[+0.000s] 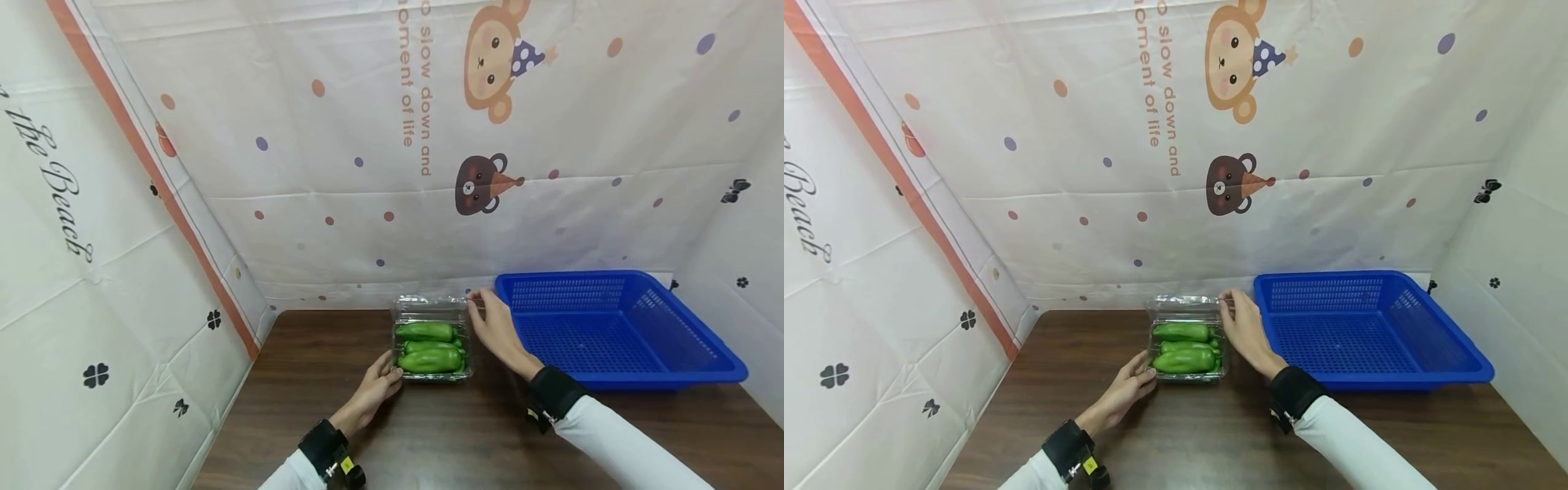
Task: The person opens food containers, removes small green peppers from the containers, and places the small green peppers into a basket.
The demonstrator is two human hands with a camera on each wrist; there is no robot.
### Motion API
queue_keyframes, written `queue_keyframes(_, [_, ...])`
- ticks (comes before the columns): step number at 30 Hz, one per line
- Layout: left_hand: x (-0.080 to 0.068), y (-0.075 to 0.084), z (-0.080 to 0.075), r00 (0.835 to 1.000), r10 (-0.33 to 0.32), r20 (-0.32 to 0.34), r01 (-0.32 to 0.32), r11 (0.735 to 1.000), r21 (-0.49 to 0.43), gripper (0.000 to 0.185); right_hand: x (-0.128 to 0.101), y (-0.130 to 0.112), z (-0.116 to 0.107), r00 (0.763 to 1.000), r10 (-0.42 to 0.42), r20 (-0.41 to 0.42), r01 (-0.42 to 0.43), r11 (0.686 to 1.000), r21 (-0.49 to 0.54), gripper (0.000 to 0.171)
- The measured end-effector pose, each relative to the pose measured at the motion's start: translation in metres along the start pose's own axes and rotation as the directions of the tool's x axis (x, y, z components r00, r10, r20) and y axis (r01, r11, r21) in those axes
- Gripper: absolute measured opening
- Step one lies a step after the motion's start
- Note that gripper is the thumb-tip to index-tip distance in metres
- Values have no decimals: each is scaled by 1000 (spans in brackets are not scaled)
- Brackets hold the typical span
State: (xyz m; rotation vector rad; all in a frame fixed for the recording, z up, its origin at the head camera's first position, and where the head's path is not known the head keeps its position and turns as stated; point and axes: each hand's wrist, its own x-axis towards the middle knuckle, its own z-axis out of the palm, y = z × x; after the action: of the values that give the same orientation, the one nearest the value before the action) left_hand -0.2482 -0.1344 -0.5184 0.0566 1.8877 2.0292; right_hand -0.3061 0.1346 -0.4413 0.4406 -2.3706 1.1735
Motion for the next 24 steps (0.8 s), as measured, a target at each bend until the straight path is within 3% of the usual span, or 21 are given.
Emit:
queue_keyframes(4, [1,0,1,1000,1,-9,-1,1000,-7,73,4,2,-2,999,36,26,-37,999,40,29])
queue_keyframes(13, [-3,0,1,998,22,-56,-23,1000,-6,70,8,5,-4,999,-15,51,13,999,51,53])
queue_keyframes(24, [-8,-5,5,997,15,-72,-16,1000,-16,72,2,5,-13,997,-21,72,17,998,63,47])
